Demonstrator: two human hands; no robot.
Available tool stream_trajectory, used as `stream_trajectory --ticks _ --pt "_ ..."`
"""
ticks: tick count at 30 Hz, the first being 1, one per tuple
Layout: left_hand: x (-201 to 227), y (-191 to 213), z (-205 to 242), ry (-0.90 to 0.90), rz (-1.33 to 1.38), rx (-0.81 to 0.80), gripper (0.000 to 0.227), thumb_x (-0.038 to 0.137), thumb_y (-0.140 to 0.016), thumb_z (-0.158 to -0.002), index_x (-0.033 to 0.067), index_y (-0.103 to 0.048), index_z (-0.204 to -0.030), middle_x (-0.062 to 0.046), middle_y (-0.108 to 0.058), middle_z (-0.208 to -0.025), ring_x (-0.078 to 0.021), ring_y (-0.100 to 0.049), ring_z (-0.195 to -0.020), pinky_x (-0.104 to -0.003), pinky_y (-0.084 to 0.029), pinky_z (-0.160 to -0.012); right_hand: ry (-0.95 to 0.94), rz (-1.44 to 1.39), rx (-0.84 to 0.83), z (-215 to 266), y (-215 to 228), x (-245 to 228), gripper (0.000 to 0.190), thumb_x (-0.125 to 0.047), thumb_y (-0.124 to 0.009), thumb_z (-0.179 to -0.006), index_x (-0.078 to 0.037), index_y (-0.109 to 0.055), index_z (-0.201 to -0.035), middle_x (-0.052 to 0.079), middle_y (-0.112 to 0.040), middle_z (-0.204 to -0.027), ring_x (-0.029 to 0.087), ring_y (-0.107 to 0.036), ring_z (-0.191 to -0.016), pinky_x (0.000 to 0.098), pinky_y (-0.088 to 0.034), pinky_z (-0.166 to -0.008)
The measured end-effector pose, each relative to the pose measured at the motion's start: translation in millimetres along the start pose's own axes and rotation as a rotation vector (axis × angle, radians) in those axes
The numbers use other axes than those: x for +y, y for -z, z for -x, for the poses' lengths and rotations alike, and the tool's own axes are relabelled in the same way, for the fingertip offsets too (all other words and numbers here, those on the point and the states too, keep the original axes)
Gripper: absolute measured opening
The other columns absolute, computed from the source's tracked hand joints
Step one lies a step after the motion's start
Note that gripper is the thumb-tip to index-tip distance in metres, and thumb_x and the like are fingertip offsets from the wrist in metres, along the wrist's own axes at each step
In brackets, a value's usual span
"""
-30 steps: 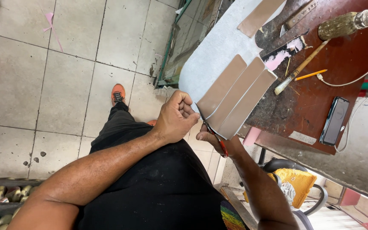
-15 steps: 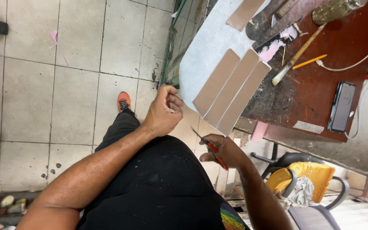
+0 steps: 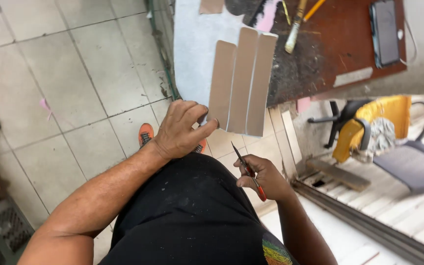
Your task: The person sits on a chair and retrieves a sheet of material from a drawer. They peel off a pink backing from the sheet and then use scissors to cut the material into several rectangular strips on a cluttered workbench.
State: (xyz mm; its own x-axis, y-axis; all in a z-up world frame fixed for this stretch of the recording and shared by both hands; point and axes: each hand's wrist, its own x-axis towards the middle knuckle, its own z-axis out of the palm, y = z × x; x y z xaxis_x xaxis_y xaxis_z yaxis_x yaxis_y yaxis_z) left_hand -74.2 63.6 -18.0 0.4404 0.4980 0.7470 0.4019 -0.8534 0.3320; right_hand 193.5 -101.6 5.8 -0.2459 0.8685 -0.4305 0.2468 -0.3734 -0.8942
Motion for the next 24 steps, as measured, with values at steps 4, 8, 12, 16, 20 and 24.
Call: stream_trajectory --ticks 4,8,12,16,20,24 --pt "-12 8 -11 -0.079 0.178 0.084 0.014 0.018 -0.059 -0.103 0.0153 -0.073 -0.100 -0.010 -0.063 -0.106 -0.0299 -0.064 -0.091 -0.044 -0.052 -0.080 0.084 0.011 0.399 -1 -35 4 0.039 -0.016 -0.089 -0.080 0.000 -0.070 -0.110 0.008 -0.067 -0.069 0.015 -0.062 -0.060 0.0286 -0.053 -0.061" --pt "-29 15 -17 -0.143 0.286 0.053 0.022 0.019 -0.055 -0.104 0.0132 -0.074 -0.096 -0.011 -0.068 -0.104 -0.0282 -0.067 -0.087 -0.044 -0.054 -0.080 0.093 -0.122 0.844 -32 -67 -50 0.019 -0.012 -0.075 -0.092 -0.002 -0.065 -0.105 0.011 -0.066 -0.073 0.019 -0.066 -0.065 0.0290 -0.054 -0.063" --pt "-39 23 -29 -0.206 0.350 0.036 0.020 0.018 -0.057 -0.103 0.0117 -0.073 -0.091 -0.012 -0.069 -0.103 -0.0310 -0.068 -0.088 -0.045 -0.055 -0.077 0.222 -0.328 1.185 -73 -68 -64 0.029 -0.003 -0.075 -0.089 -0.001 -0.055 -0.110 0.009 -0.061 -0.079 0.018 -0.068 -0.068 0.0247 -0.057 -0.062" --pt "-39 39 -54 -0.253 0.309 -0.010 0.014 0.016 -0.066 -0.098 0.0130 -0.073 -0.086 -0.011 -0.070 -0.101 -0.0281 -0.066 -0.093 -0.043 -0.054 -0.078 0.263 -0.257 1.318 -93 -65 -97 0.036 -0.004 -0.087 -0.080 -0.006 -0.061 -0.104 0.004 -0.060 -0.079 0.011 -0.063 -0.066 0.0234 -0.052 -0.059" --pt "-39 35 -65 -0.260 0.304 -0.041 0.016 0.017 -0.063 -0.100 0.0121 -0.071 -0.087 -0.012 -0.070 -0.107 -0.0307 -0.066 -0.098 -0.043 -0.053 -0.079 0.262 -0.235 1.299 -95 -49 -109 0.036 -0.008 -0.088 -0.081 -0.004 -0.061 -0.105 0.005 -0.061 -0.080 0.013 -0.065 -0.067 0.0248 -0.054 -0.060" --pt "-41 31 -69 -0.270 0.272 -0.158 0.014 0.015 -0.063 -0.099 0.0153 -0.068 -0.087 -0.008 -0.072 -0.101 -0.0264 -0.066 -0.099 -0.040 -0.053 -0.082 0.226 -0.137 1.240 -92 -14 -77 0.037 -0.005 -0.088 -0.081 -0.002 -0.062 -0.107 0.004 -0.059 -0.071 0.012 -0.064 -0.061 0.0222 -0.051 -0.054"
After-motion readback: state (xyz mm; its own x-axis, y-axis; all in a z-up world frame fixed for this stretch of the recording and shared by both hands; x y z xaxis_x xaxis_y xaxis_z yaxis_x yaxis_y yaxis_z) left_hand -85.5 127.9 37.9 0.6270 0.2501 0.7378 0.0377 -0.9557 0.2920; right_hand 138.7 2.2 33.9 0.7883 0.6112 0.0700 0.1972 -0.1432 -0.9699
